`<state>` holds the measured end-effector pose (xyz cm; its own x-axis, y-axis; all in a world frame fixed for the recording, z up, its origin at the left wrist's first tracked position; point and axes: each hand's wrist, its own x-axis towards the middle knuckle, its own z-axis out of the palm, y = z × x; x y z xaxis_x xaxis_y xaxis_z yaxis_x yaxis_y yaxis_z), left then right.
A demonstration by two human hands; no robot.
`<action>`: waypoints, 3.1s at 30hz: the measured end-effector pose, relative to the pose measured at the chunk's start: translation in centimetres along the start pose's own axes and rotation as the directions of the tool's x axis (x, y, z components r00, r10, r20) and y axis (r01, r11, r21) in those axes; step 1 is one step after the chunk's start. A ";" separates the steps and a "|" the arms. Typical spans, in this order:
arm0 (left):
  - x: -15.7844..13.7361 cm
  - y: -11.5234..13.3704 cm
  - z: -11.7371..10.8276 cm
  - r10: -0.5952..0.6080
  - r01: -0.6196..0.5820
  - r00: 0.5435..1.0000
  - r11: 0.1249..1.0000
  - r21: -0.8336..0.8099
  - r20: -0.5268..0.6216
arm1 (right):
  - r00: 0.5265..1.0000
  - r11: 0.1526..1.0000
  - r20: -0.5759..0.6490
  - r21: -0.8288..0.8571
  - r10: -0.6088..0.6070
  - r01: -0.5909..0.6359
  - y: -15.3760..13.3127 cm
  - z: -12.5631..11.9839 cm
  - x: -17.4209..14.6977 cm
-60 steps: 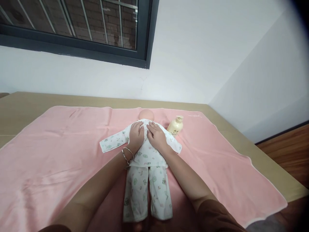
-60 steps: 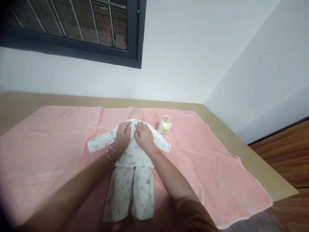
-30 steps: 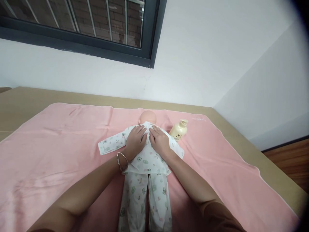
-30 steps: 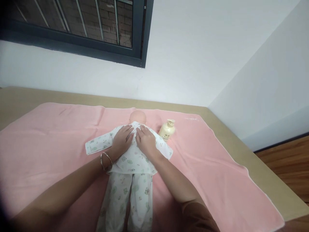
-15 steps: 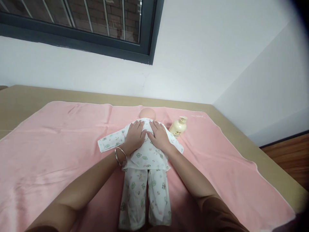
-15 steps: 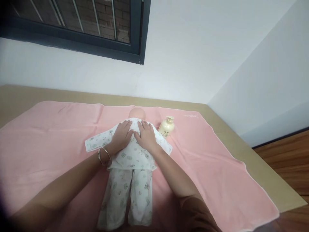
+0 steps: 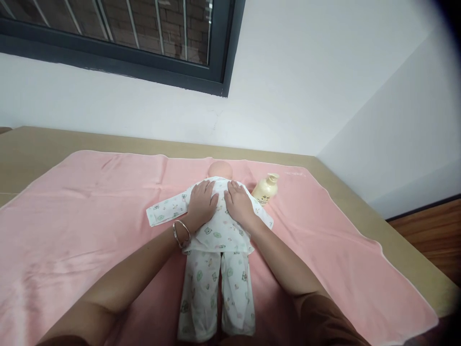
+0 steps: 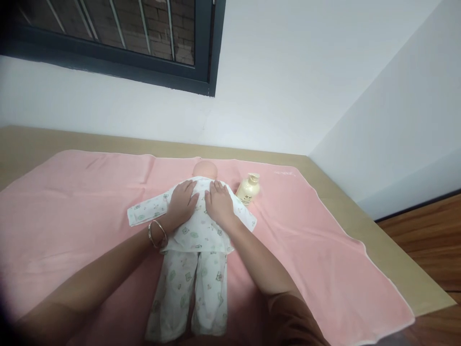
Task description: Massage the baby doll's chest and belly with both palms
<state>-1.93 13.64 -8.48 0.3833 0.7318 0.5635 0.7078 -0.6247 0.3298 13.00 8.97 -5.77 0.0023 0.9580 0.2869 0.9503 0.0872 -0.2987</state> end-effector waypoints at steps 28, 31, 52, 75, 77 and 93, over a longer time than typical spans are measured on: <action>0.0 0.9 0.4 -0.041 0.041 0.999 0.997 -0.062 0.008 | 0.999 0.998 -0.023 0.059 -0.037 0.038 -0.1 0.7 -0.6; -0.1 0.8 0.5 -0.045 0.046 0.999 0.996 -0.080 0.024 | 0.999 0.996 -0.029 0.088 -0.028 0.030 -0.2 0.7 -0.7; -0.5 1.2 0.1 -0.140 0.141 0.989 0.990 0.006 -0.054 | 0.995 0.988 -0.104 -0.150 0.003 -0.019 -1.3 0.7 -1.4; -0.5 1.4 -1.1 0.150 -0.149 0.988 0.989 0.018 -0.044 | 0.995 0.993 -0.033 -0.075 -0.089 0.087 -1.5 -0.3 -1.9; -0.7 1.5 -1.1 0.105 -0.104 0.991 0.994 0.017 -0.079 | 0.997 0.992 -0.031 -0.105 -0.067 0.063 -1.8 -0.7 -2.2; -1.0 1.0 -1.0 0.037 -0.047 0.993 0.995 -0.090 -0.116 | 0.997 0.991 0.059 -0.121 -0.056 0.063 -1.6 -0.7 -1.9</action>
<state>-2.18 12.03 -7.99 0.3376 0.6720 0.6591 0.6328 -0.6804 0.3696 11.70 6.86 -5.16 -0.0691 0.9660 0.2491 0.9794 0.1132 -0.1675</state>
